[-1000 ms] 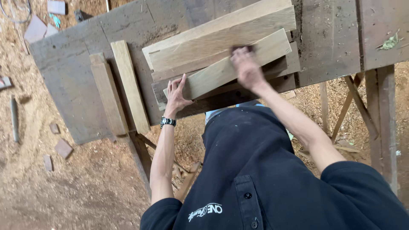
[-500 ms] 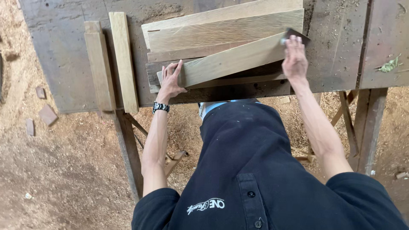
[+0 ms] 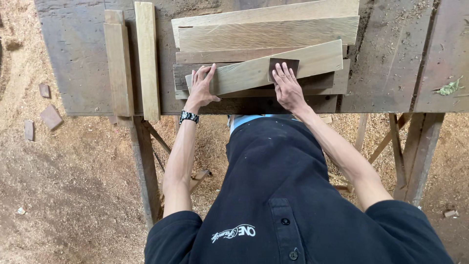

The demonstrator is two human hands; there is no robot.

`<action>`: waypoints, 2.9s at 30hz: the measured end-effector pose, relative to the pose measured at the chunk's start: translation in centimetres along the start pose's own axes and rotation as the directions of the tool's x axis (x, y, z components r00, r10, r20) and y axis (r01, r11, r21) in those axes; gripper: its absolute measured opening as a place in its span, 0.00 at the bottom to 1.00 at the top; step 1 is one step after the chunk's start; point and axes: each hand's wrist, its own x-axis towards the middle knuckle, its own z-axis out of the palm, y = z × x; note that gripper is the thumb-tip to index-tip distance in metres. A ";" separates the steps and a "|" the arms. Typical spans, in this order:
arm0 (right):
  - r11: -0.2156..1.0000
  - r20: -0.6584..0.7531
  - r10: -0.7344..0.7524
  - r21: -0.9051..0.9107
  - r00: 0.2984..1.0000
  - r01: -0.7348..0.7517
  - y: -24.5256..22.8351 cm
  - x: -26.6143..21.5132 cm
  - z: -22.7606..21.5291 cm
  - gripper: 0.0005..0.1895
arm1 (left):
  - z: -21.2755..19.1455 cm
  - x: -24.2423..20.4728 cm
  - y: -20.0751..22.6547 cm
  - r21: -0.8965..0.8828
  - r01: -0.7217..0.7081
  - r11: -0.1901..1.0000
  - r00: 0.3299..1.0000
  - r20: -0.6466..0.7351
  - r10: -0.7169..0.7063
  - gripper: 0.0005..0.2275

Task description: The person sands several pieces of wood by hand using a small piece of sandpaper, rubbing it back and forth along the surfaces and edges of each board.

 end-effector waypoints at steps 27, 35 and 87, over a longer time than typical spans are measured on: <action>0.984 0.075 0.016 -0.177 0.997 -0.002 -5.2 6.6 6.2 0.25 | -0.3 -0.4 -2.1 -0.049 -0.238 0.970 0.955 -0.196 0.224 0.53; 0.748 -0.383 0.561 -0.145 0.734 -0.648 2.0 5.1 5.3 0.21 | 0.5 0.0 -3.7 -0.135 -0.249 0.959 0.960 -0.164 0.227 0.63; 0.954 0.608 -0.034 0.257 0.793 -0.156 -26.0 12.0 13.0 0.24 | -4.0 -11.0 -17.8 -0.804 0.078 0.589 0.733 -0.354 -0.580 0.29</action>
